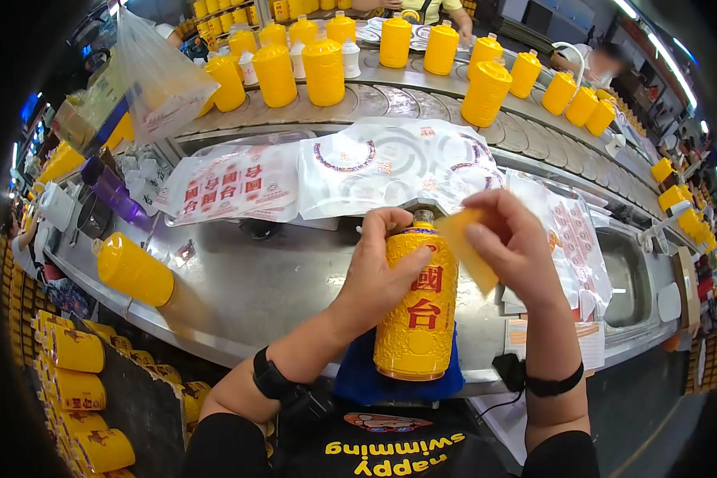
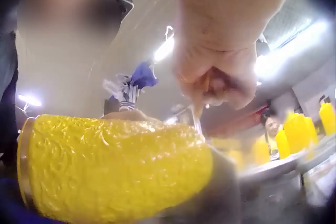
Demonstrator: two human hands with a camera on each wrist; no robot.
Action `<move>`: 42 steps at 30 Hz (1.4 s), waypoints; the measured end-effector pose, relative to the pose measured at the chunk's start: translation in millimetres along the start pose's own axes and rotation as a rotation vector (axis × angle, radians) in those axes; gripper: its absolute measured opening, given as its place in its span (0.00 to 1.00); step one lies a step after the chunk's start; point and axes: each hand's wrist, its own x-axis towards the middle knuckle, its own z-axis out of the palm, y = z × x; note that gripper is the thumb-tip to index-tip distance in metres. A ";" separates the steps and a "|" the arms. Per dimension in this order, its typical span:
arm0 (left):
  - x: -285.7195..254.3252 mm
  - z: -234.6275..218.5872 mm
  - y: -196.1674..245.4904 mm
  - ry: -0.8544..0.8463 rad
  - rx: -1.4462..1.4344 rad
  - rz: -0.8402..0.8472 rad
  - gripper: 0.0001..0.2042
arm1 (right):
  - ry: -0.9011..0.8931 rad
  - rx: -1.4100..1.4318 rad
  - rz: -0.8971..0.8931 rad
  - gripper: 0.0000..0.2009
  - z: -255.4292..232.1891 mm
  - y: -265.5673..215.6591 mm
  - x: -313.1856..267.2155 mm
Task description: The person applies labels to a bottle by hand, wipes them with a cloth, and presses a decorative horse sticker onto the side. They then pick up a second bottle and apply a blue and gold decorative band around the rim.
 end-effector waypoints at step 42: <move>-53.6 -31.4 9.9 0.042 0.496 0.427 0.24 | -0.224 -0.311 -0.258 0.09 19.6 -34.4 -10.5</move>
